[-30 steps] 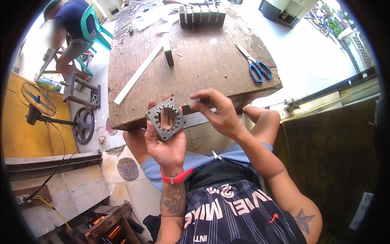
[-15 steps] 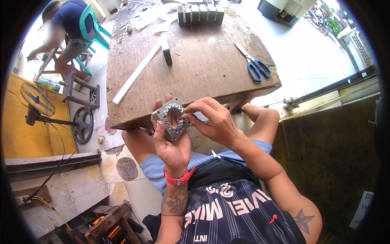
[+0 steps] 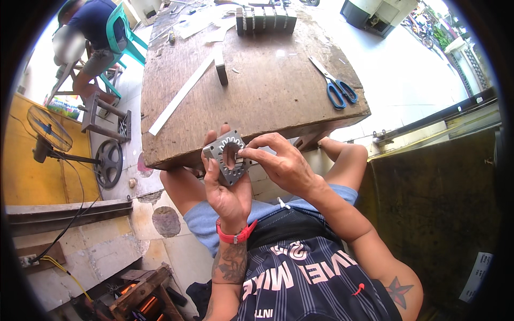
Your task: The person cuts small rectangular pieces from a white strip using scissors and inserts them into the slots of a square metal component. The person repeats this process, cutting and inserting pieces one by one into the component's slots.
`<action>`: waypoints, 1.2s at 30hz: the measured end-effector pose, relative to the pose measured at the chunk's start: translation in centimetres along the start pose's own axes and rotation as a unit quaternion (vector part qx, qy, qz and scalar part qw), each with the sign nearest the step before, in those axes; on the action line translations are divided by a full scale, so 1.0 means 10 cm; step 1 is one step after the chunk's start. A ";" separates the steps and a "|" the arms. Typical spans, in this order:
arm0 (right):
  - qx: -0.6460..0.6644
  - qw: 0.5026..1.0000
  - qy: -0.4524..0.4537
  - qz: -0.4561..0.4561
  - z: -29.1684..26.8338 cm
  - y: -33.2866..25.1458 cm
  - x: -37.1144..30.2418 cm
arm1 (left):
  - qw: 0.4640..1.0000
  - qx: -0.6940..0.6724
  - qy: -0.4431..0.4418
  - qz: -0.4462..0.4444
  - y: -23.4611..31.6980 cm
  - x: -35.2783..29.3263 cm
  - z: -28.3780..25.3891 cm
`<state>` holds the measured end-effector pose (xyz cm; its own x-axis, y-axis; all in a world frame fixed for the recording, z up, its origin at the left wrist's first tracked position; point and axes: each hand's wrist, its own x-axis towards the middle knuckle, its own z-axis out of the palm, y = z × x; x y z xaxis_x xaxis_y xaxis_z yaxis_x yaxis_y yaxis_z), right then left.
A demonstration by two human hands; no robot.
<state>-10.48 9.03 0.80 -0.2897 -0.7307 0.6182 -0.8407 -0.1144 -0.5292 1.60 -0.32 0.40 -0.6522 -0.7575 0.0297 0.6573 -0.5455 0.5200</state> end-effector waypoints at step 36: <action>-0.220 0.912 -0.003 0.346 -0.43 1.99 1.19 | 0.974 -0.194 0.016 -0.118 0.06 0.14 -0.08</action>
<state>-32.61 0.91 0.16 -0.8192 -0.5293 0.2207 -0.5600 0.6557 -0.5064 1.38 -1.95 0.07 -0.7941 -0.6022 -0.0818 0.5881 -0.7954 0.1465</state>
